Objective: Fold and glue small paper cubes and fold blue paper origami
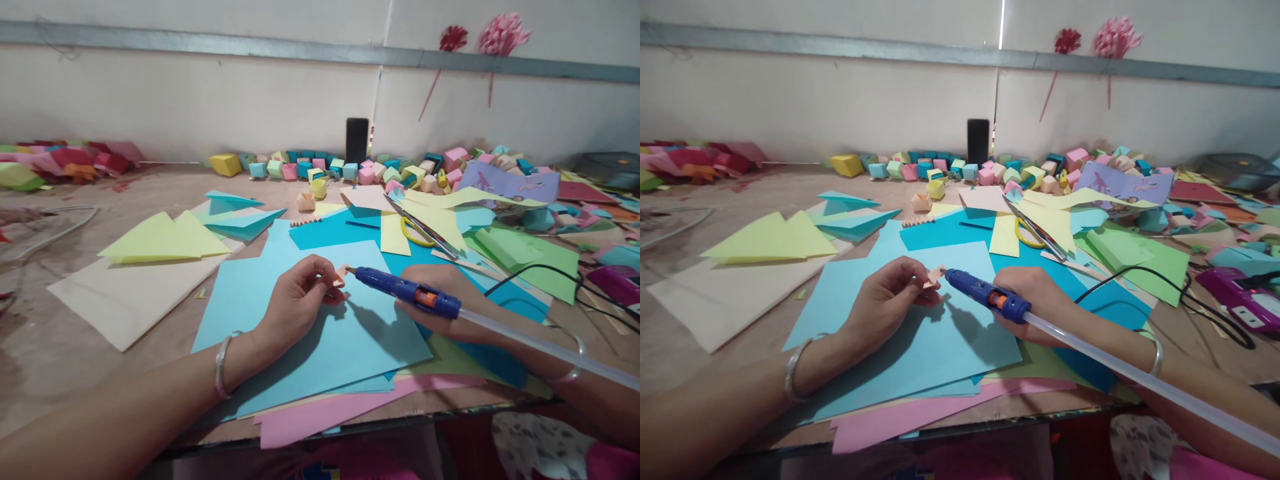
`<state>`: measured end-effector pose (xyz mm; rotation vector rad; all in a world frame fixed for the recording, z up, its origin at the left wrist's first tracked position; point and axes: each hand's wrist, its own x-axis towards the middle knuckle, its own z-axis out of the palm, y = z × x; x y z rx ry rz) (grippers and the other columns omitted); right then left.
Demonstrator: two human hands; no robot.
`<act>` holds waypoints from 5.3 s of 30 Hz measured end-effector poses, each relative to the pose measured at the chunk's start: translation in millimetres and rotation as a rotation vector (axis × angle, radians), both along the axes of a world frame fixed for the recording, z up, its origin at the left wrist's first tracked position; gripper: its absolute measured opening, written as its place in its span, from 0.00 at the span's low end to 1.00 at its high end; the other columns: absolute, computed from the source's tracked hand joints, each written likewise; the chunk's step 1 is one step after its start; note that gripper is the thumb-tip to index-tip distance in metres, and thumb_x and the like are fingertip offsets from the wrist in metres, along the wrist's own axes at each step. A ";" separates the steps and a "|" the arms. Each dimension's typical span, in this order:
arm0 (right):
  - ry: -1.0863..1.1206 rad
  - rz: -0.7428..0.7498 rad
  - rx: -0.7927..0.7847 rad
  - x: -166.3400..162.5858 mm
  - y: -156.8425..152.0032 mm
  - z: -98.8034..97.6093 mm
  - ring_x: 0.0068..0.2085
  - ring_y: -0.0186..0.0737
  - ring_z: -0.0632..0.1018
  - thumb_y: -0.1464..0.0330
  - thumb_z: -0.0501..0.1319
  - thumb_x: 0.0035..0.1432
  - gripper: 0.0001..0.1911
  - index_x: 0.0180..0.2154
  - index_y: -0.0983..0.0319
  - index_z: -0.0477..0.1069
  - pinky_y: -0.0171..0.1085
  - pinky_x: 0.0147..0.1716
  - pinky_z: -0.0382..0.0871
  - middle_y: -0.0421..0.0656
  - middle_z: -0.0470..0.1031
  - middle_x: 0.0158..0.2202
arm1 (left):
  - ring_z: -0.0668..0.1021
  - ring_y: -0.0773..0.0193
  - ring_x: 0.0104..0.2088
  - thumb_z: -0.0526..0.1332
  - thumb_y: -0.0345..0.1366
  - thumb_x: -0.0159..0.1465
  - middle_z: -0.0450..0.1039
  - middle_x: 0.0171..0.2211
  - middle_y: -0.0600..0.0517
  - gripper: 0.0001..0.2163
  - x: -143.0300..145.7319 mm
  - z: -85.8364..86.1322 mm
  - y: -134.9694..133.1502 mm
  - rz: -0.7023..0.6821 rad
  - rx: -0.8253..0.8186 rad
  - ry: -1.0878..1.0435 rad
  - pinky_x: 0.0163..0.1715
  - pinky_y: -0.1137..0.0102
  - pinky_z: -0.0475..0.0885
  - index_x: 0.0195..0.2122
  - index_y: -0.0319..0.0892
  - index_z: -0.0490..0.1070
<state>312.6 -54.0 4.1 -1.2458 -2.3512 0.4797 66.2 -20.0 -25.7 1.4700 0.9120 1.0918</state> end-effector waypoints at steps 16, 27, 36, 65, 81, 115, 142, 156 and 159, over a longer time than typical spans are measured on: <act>-0.052 -0.017 -0.025 -0.5 1.2 -2.4 0.26 0.34 0.67 0.70 0.58 0.55 0.07 0.25 0.60 0.64 0.35 0.26 0.56 0.39 0.67 0.25 | 0.81 0.67 0.27 0.59 0.25 0.60 0.73 0.28 0.55 0.05 0.7 1.7 -2.1 -0.033 0.043 0.002 0.28 0.73 0.77 0.30 0.41 0.69; -0.054 0.005 -0.033 -2.9 0.1 1.0 0.26 0.35 0.68 0.69 0.57 0.55 0.07 0.25 0.60 0.63 0.35 0.25 0.57 0.41 0.67 0.24 | 0.80 0.67 0.28 0.59 0.26 0.59 0.73 0.28 0.54 0.05 0.8 4.3 -2.9 -0.012 0.059 0.008 0.31 0.71 0.78 0.28 0.41 0.69; -0.048 -0.028 -0.066 -3.5 -1.3 7.3 0.24 0.32 0.65 0.69 0.57 0.55 0.10 0.23 0.59 0.61 0.34 0.23 0.57 0.38 0.66 0.22 | 0.79 0.67 0.28 0.58 0.24 0.58 0.74 0.29 0.54 0.07 1.9 5.0 -3.5 -0.028 0.066 0.021 0.31 0.71 0.77 0.28 0.42 0.69; 0.088 -0.129 -0.172 3.8 -0.4 -4.5 0.21 0.32 0.66 0.71 0.60 0.51 0.07 0.23 0.59 0.67 0.35 0.19 0.58 0.36 0.68 0.20 | 0.78 0.67 0.28 0.58 0.24 0.59 0.74 0.28 0.54 0.07 1.5 6.2 -4.7 -0.033 0.100 0.036 0.31 0.71 0.76 0.28 0.42 0.70; 0.711 -0.105 -0.360 -33.5 -9.7 -20.8 0.38 0.39 0.80 0.64 0.74 0.44 0.22 0.40 0.59 0.69 0.40 0.36 0.77 0.45 0.76 0.48 | 0.82 0.64 0.32 0.59 0.28 0.65 0.76 0.34 0.54 0.07 -0.6 0.3 -21.8 -0.155 0.360 0.279 0.33 0.71 0.77 0.40 0.45 0.63; 0.673 -0.091 -0.269 -28.4 -1.9 -29.9 0.30 0.34 0.76 0.68 0.69 0.52 0.14 0.26 0.60 0.63 0.34 0.31 0.70 0.38 0.76 0.30 | 0.76 0.70 0.23 0.59 0.33 0.65 0.74 0.26 0.54 0.05 0.1 4.2 -12.9 -0.368 0.202 0.329 0.24 0.76 0.70 0.35 0.38 0.73; 0.477 0.000 -0.213 -33.2 -10.0 -28.2 0.31 0.33 0.73 0.67 0.67 0.54 0.07 0.32 0.61 0.70 0.33 0.30 0.66 0.39 0.73 0.32 | 0.73 0.70 0.23 0.62 0.27 0.56 0.74 0.25 0.52 0.04 7.1 8.8 -19.2 -0.305 0.262 0.349 0.22 0.76 0.66 0.26 0.38 0.75; 0.763 0.061 -0.613 -26.0 0.4 -20.2 0.33 0.32 0.72 0.63 0.69 0.53 0.15 0.30 0.60 0.64 0.33 0.33 0.67 0.38 0.74 0.34 | 0.69 0.73 0.21 0.69 0.39 0.56 0.71 0.23 0.53 0.10 1.9 15.6 -10.8 -0.423 -0.141 0.143 0.19 0.78 0.63 0.27 0.36 0.77; 0.708 0.030 -0.602 -23.9 0.2 -23.3 0.32 0.31 0.71 0.63 0.69 0.54 0.14 0.29 0.61 0.65 0.32 0.31 0.65 0.38 0.74 0.32 | 0.69 0.73 0.21 0.69 0.37 0.58 0.72 0.24 0.53 0.07 1.9 12.8 -10.2 -0.405 -0.050 0.160 0.19 0.77 0.63 0.28 0.37 0.78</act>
